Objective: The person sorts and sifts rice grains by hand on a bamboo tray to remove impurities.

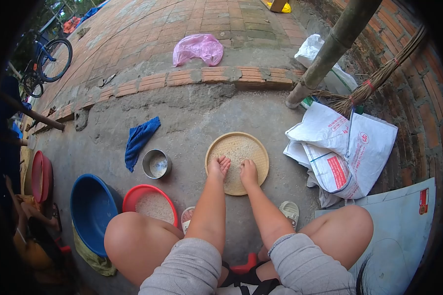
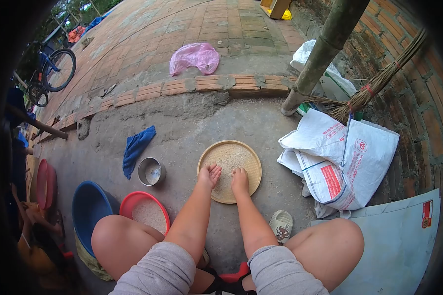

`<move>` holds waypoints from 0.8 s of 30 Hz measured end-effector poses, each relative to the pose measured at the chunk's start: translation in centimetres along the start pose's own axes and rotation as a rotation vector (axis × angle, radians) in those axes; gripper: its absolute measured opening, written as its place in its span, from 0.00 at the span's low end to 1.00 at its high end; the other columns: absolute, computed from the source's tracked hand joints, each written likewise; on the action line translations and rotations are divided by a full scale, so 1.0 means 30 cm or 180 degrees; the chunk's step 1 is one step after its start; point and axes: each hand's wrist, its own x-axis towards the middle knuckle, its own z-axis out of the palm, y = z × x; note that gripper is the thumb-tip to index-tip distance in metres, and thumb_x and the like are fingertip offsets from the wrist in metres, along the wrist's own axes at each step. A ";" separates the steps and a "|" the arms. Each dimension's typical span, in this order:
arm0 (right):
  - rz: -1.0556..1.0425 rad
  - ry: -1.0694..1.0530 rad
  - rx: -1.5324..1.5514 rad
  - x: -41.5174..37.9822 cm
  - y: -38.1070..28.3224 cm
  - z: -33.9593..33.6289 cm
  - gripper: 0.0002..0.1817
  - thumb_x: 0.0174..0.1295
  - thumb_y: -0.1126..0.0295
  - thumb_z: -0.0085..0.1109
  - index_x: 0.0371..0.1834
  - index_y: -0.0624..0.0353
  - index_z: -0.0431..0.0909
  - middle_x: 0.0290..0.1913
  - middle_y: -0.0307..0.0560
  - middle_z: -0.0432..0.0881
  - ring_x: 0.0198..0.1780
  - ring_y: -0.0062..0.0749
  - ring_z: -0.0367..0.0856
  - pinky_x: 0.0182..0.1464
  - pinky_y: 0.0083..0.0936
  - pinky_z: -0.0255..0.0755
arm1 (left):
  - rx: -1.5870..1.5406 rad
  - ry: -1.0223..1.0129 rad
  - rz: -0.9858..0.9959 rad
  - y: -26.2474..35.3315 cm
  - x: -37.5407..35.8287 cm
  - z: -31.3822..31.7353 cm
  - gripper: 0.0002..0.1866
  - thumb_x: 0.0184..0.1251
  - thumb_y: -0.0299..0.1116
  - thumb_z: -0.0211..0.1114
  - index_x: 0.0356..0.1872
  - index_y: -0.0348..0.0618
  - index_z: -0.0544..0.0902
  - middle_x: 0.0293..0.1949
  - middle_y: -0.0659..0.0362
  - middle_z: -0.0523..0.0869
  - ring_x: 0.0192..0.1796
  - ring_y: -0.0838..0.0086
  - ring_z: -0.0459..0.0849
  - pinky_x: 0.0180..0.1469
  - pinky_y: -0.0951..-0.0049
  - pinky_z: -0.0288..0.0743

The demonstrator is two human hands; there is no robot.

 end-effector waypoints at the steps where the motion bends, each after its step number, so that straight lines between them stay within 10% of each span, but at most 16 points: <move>1: -0.0015 -0.0021 0.0016 0.012 -0.013 0.023 0.11 0.50 0.75 0.58 0.38 0.60 0.77 0.38 0.49 0.76 0.44 0.44 0.74 0.48 0.34 0.68 | 0.0120 0.0093 0.0026 -0.007 0.002 -0.003 0.19 0.70 0.37 0.39 0.48 0.33 0.72 0.43 0.50 0.79 0.47 0.65 0.79 0.48 0.69 0.75; 4: 0.0701 0.0132 0.1064 0.053 -0.078 0.025 0.08 0.50 0.75 0.58 0.35 0.60 0.78 0.36 0.50 0.77 0.44 0.43 0.74 0.47 0.34 0.69 | 0.0271 0.0162 0.0012 -0.018 0.028 -0.008 0.19 0.69 0.37 0.39 0.47 0.33 0.73 0.42 0.50 0.79 0.45 0.65 0.80 0.46 0.69 0.76; 7: 0.0591 -0.1216 0.2110 0.098 -0.194 0.013 0.06 0.49 0.75 0.58 0.32 0.61 0.78 0.34 0.50 0.77 0.43 0.43 0.74 0.47 0.35 0.69 | 0.0156 0.0003 0.0154 -0.062 0.168 -0.066 0.18 0.69 0.37 0.39 0.45 0.33 0.73 0.40 0.51 0.80 0.42 0.66 0.80 0.43 0.70 0.76; 13: -0.0289 0.0911 0.0312 0.169 -0.158 0.031 0.07 0.49 0.77 0.57 0.33 0.61 0.78 0.35 0.51 0.77 0.44 0.43 0.74 0.47 0.36 0.68 | 0.0142 0.0248 0.0296 0.003 0.078 -0.015 0.18 0.67 0.36 0.41 0.44 0.32 0.74 0.39 0.51 0.80 0.41 0.67 0.80 0.41 0.73 0.77; 22: 0.0038 -0.0472 0.1457 0.173 -0.134 0.063 0.09 0.51 0.75 0.59 0.36 0.63 0.80 0.33 0.50 0.81 0.31 0.35 0.80 0.38 0.28 0.73 | 0.0013 0.0361 0.0337 0.016 0.109 -0.019 0.16 0.66 0.34 0.42 0.43 0.31 0.73 0.40 0.50 0.80 0.42 0.66 0.81 0.45 0.70 0.76; 24: 0.0048 -0.1774 0.1960 0.193 -0.156 0.061 0.10 0.53 0.72 0.59 0.37 0.64 0.80 0.32 0.50 0.82 0.30 0.29 0.80 0.37 0.25 0.73 | 0.0092 0.0187 0.0399 0.011 0.145 -0.022 0.16 0.66 0.34 0.42 0.42 0.31 0.73 0.39 0.50 0.80 0.41 0.65 0.81 0.44 0.70 0.77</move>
